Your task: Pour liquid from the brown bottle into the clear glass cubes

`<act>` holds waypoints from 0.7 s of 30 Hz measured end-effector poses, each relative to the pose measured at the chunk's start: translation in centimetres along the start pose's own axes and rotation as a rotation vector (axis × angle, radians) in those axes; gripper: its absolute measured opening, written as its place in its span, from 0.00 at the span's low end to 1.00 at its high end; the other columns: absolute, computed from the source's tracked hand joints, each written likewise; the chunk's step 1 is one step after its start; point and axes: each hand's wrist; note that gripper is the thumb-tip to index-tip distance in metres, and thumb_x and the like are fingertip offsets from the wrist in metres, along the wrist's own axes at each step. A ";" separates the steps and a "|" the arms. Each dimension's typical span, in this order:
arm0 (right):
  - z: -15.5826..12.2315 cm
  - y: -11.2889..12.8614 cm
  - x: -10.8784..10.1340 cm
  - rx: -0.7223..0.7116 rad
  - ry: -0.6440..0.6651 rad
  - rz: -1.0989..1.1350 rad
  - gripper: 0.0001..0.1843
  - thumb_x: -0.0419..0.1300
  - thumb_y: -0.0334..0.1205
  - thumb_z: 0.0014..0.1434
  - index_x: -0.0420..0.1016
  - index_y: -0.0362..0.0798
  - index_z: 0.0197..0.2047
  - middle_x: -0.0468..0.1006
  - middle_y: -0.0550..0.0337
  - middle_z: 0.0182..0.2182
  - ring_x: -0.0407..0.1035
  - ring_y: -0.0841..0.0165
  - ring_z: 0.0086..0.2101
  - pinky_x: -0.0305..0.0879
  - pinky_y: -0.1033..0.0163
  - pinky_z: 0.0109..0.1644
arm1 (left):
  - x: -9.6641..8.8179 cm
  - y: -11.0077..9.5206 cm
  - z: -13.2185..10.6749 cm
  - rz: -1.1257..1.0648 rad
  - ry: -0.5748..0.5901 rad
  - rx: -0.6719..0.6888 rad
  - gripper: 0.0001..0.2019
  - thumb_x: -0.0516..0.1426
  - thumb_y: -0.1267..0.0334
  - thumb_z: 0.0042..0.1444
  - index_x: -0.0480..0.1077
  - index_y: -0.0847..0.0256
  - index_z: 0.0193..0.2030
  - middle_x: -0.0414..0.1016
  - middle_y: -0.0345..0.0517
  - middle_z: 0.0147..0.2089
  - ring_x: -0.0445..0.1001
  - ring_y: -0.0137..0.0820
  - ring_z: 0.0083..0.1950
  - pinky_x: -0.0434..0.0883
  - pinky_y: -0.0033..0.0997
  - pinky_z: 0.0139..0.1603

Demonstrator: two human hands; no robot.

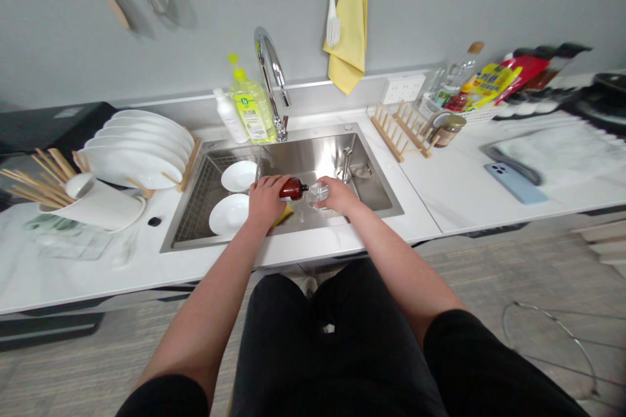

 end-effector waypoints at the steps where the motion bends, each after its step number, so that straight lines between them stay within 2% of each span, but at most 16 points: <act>1: 0.0 0.0 0.0 0.001 0.001 -0.002 0.41 0.89 0.37 0.45 0.82 0.54 0.61 0.88 0.57 0.57 0.83 0.55 0.54 0.77 0.55 0.59 | 0.0 0.0 0.0 0.001 0.000 0.000 0.38 0.63 0.70 0.58 0.75 0.49 0.77 0.80 0.50 0.76 0.73 0.56 0.74 0.68 0.59 0.72; 21: 0.0 -0.3 0.2 -0.009 -0.013 0.020 0.41 0.89 0.36 0.44 0.83 0.55 0.60 0.88 0.56 0.57 0.83 0.54 0.54 0.78 0.53 0.60 | -0.1 -0.1 -0.1 -0.005 0.003 0.010 0.38 0.63 0.70 0.58 0.74 0.48 0.77 0.80 0.49 0.76 0.73 0.55 0.75 0.67 0.60 0.73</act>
Point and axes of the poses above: each hand's wrist, its own z-axis towards the middle knuckle, its own x-axis out of the palm, y = z × x
